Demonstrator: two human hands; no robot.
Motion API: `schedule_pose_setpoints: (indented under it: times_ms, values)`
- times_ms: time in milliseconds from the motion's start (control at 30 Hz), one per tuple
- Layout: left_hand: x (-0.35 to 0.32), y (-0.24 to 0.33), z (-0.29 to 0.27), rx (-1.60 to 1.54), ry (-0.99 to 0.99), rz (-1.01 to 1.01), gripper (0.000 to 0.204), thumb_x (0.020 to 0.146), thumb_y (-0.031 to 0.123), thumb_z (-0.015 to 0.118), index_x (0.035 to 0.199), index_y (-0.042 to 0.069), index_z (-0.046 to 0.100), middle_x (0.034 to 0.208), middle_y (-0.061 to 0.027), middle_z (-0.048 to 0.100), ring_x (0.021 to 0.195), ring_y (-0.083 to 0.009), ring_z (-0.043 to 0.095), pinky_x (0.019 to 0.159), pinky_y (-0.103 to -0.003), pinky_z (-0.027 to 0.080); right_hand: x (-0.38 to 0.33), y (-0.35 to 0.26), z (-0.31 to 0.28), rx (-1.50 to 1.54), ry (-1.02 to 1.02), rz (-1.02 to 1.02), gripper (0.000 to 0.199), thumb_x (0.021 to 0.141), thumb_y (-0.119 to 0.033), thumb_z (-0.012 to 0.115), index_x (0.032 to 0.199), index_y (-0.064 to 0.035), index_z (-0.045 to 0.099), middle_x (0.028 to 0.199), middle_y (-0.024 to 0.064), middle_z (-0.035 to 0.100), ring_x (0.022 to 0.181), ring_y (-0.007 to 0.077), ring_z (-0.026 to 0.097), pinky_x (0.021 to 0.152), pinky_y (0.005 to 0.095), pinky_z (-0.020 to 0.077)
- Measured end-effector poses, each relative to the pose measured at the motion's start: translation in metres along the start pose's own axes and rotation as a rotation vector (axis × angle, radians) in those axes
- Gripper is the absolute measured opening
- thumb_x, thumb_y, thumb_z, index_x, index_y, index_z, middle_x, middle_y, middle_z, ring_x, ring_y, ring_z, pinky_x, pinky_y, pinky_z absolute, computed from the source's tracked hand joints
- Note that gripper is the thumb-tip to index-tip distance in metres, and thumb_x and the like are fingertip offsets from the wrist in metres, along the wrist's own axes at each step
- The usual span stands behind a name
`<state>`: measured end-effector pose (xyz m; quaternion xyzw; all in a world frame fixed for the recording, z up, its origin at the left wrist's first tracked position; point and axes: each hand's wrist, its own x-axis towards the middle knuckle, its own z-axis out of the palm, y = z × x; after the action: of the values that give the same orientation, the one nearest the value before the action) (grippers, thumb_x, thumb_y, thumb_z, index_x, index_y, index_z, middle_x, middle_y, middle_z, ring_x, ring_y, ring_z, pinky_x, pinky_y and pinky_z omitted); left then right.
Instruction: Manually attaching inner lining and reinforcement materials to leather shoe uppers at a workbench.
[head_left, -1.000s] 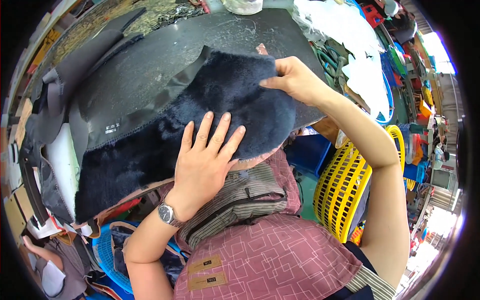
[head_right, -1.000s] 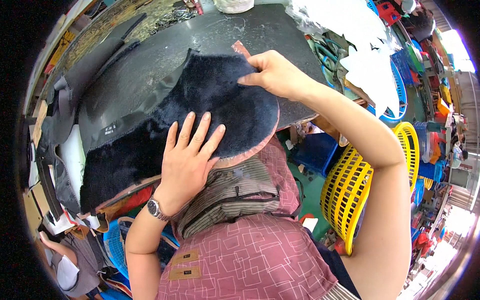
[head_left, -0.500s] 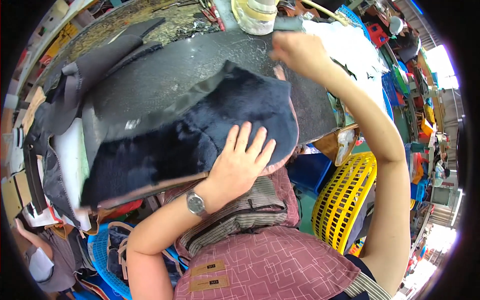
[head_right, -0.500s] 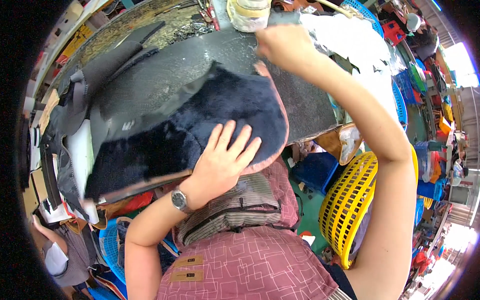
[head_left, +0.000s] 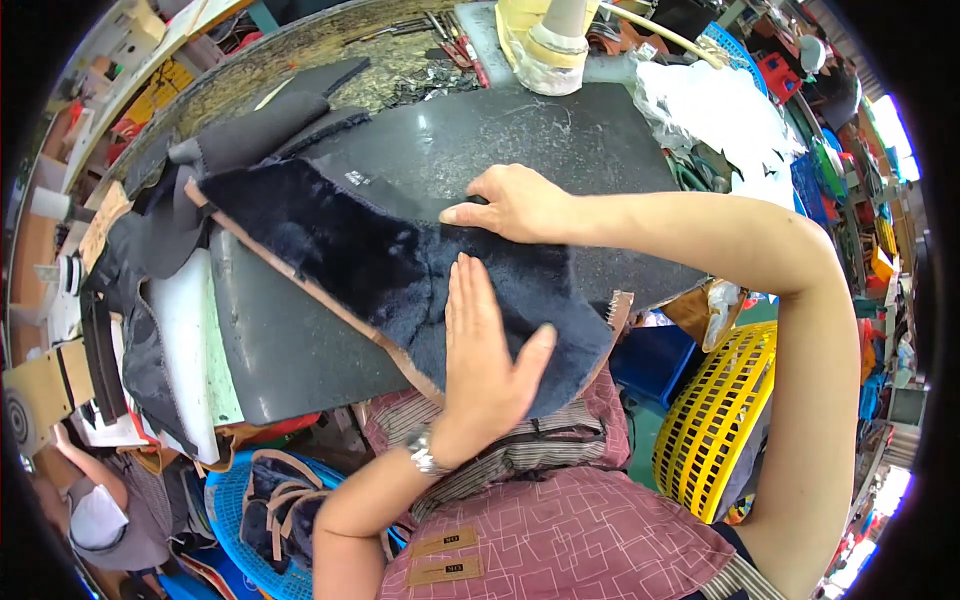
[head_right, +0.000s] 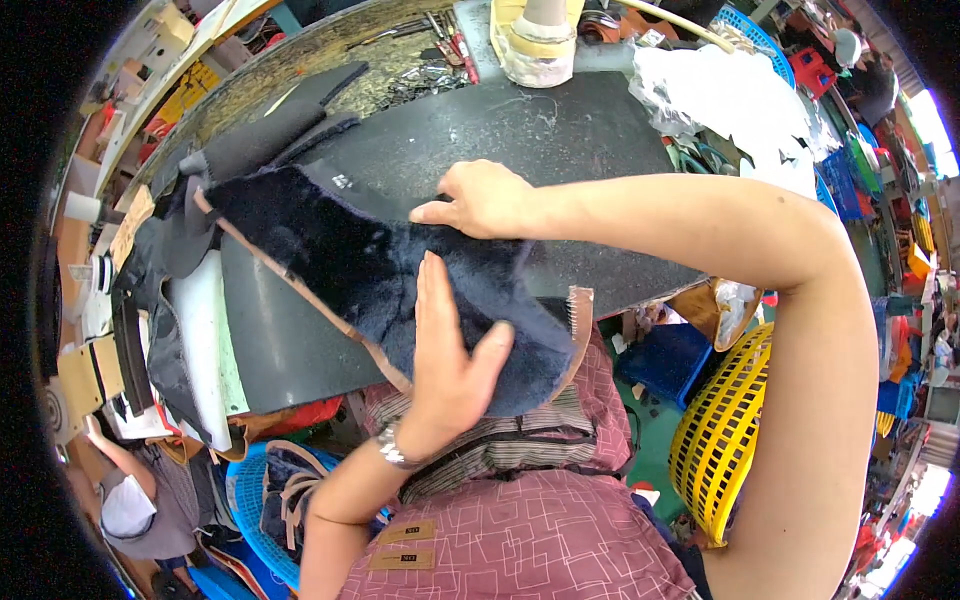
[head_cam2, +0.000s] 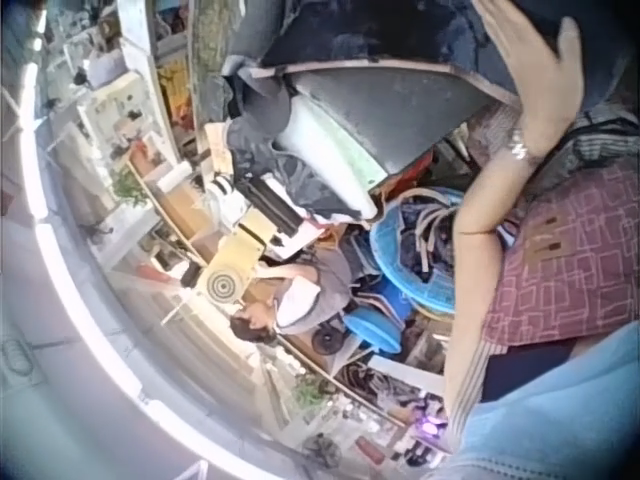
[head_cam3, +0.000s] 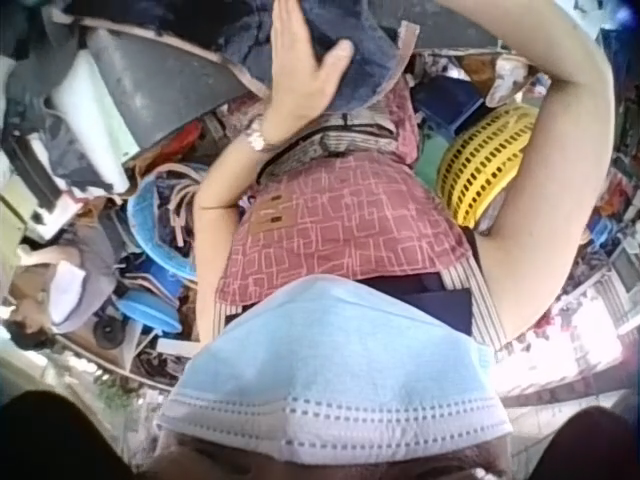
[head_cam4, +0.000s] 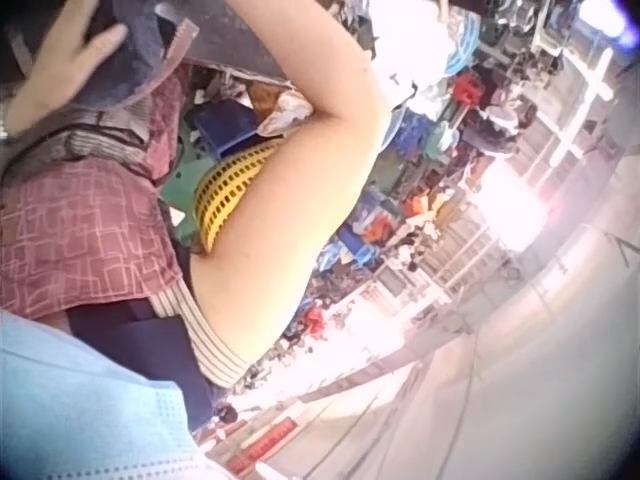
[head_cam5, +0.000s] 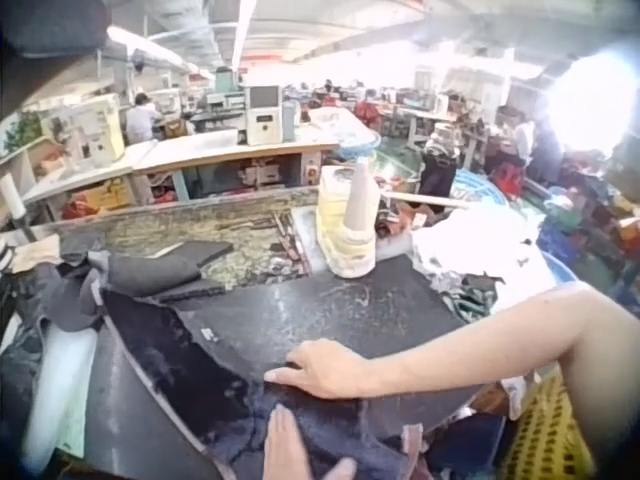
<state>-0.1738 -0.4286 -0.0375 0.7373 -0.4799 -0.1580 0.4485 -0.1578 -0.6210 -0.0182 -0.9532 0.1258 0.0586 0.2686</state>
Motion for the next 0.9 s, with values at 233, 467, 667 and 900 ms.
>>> schedule_pose_setpoints:
  times_ms: [233,467,667,900]
  values:
    - [0.014,0.003,0.029,0.538,-0.245,0.212,0.094,0.062,0.056,0.067,0.13,-0.002,0.037,0.138,-0.0254,0.027,0.129,-0.042,0.023,0.102,-0.052,0.022,0.045,0.01,0.013,-0.356,0.34,-1.186,0.041,0.08,-0.045,0.057,0.063,-0.0101,0.043,0.052,0.0034,0.047,0.044,0.0223,0.053,0.036,0.0337,0.0393]
    - [0.033,0.019,0.062,0.719,-0.277,0.361,0.061,0.077,0.032,0.056,0.13,0.008,0.039,0.134,-0.0284,0.03,0.122,-0.0478,0.028,0.098,-0.06,0.025,0.079,-0.006,0.029,-0.391,0.469,-0.966,0.038,0.083,-0.041,0.053,0.063,-0.0093,0.047,0.055,0.0059,0.05,0.048,0.025,0.054,0.042,0.0355,0.0408]
    - [-0.012,0.024,0.007,0.593,-0.185,0.426,0.036,0.078,0.006,0.051,0.111,-0.007,0.051,0.103,-0.0255,0.059,0.096,-0.0324,0.06,0.084,-0.036,0.048,0.018,-0.01,-0.019,0.009,0.543,-0.672,0.032,0.078,-0.033,0.057,0.094,-0.005,0.058,0.095,0.0109,0.058,0.093,0.0235,0.055,0.08,0.0344,0.0434]
    - [0.042,0.106,-0.183,-0.901,0.006,-0.068,0.048,0.06,-0.004,0.062,0.108,-0.006,0.057,0.095,-0.0098,0.063,0.082,-0.013,0.06,0.076,-0.023,0.046,-0.11,-0.074,-0.093,0.331,0.555,-0.584,0.076,0.062,-0.018,0.08,0.125,-0.0025,0.04,0.11,0.0097,0.058,0.099,0.0186,0.056,0.085,0.0305,0.0437]
